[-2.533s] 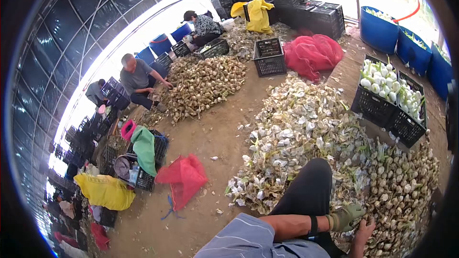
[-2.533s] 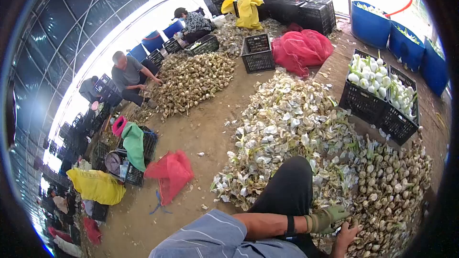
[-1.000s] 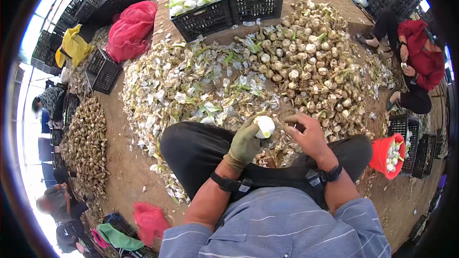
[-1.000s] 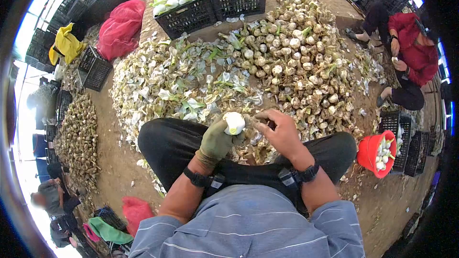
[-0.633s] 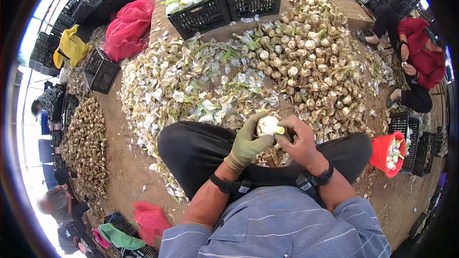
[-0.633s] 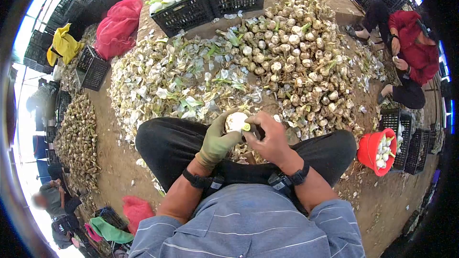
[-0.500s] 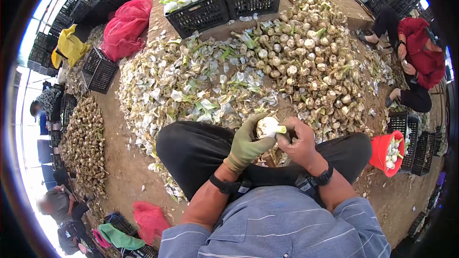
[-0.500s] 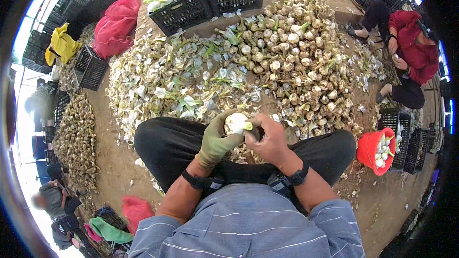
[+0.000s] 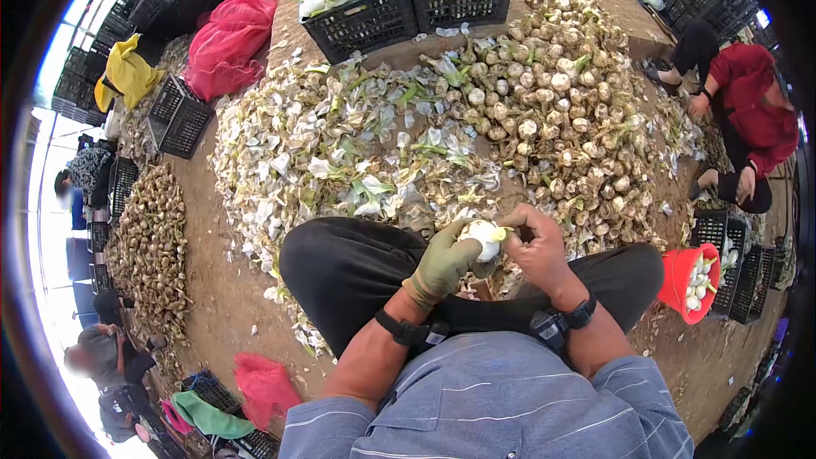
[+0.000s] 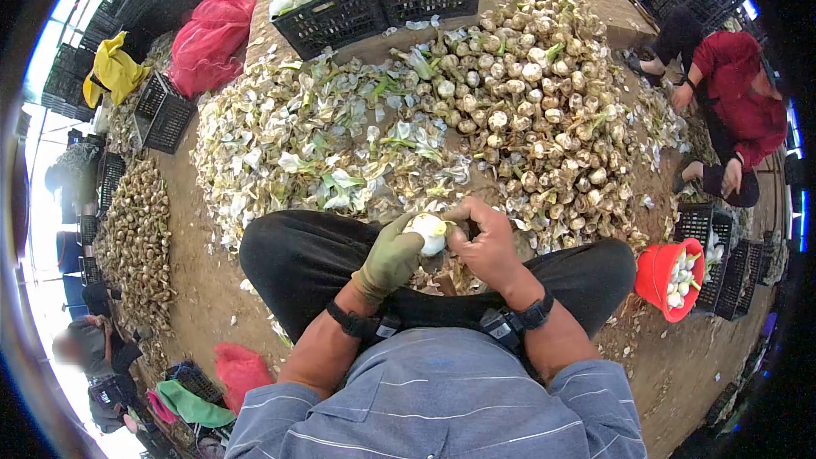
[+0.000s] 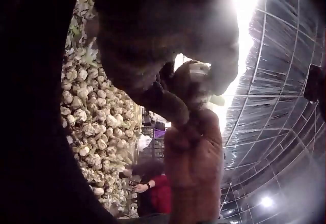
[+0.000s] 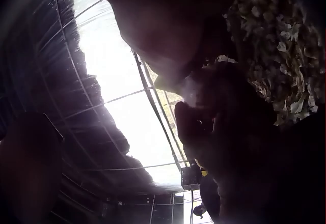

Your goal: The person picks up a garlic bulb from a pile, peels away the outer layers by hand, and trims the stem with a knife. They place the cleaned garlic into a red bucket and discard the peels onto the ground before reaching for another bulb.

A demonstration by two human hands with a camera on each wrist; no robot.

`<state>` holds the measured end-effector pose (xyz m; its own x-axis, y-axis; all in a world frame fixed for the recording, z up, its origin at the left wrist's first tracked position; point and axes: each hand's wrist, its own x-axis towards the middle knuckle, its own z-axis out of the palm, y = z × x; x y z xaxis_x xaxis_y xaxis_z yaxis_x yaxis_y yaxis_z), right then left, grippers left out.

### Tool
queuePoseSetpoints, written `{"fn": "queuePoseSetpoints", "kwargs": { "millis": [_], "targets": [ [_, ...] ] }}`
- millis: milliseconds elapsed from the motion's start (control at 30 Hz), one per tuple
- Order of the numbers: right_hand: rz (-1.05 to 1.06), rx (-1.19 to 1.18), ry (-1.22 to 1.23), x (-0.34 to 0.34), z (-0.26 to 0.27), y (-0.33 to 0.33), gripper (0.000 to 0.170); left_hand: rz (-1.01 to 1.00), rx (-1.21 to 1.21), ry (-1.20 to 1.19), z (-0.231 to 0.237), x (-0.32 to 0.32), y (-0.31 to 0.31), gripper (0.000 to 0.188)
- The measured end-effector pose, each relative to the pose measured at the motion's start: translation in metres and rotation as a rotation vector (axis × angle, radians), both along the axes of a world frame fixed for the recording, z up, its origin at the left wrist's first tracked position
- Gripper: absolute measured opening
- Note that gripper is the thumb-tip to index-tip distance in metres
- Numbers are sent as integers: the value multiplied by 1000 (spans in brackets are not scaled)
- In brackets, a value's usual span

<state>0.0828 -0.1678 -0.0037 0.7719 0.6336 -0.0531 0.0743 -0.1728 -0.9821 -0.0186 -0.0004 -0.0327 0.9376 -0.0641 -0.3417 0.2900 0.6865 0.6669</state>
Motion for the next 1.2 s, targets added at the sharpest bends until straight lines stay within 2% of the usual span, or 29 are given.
{"fn": "queuePoseSetpoints", "kwargs": {
  "millis": [33, 133, 200, 300, 400, 500, 567, 633, 800, 833, 933, 1000, 1100, 1200],
  "targets": [
    [16, -3, 17, 1, 1, 0, 18, 18, -41, 13, 2, 1, -1, 44],
    [-8, 83, -198, 0, 20, 9, 21, 36, -142, 66, 9, 3, -4, 41],
    [83, 63, -321, 6, 11, 6, 24, -1, -180, 123, 9, 2, -5, 38],
    [136, 39, -414, 10, 10, 2, 26, 85, -280, 153, 9, 5, -11, 34],
    [129, 32, -463, 5, 6, 0, 27, 143, -168, 135, 6, 11, -9, 32],
    [189, 20, -442, 6, 8, -3, 29, 142, -146, 221, 6, 7, -9, 35],
    [260, 27, -407, 9, 11, -5, 29, 82, 276, -12, -3, 2, -7, 38],
    [349, 46, -383, 15, 16, -6, 29, 39, 386, -68, 2, 2, -5, 40],
    [324, 90, -257, 12, 19, -5, 16, -50, -17, 121, 18, -2, 3, 46],
    [307, 74, -252, 11, 17, -4, 14, -58, 15, 77, 18, -3, 4, 48],
    [46, 99, 377, 10, 6, -8, 15, -89, 57, -31, 18, -5, 8, 53],
    [30, 157, 438, 13, 5, -12, 17, -116, 7, -75, 18, -9, 10, 55],
    [-60, 246, 513, 17, 5, -15, 19, -27, -81, -76, 15, -7, 7, 58],
    [-251, 439, 598, 19, 4, -12, 19, 114, -165, 64, 12, -7, -1, 60]
  ]
}}
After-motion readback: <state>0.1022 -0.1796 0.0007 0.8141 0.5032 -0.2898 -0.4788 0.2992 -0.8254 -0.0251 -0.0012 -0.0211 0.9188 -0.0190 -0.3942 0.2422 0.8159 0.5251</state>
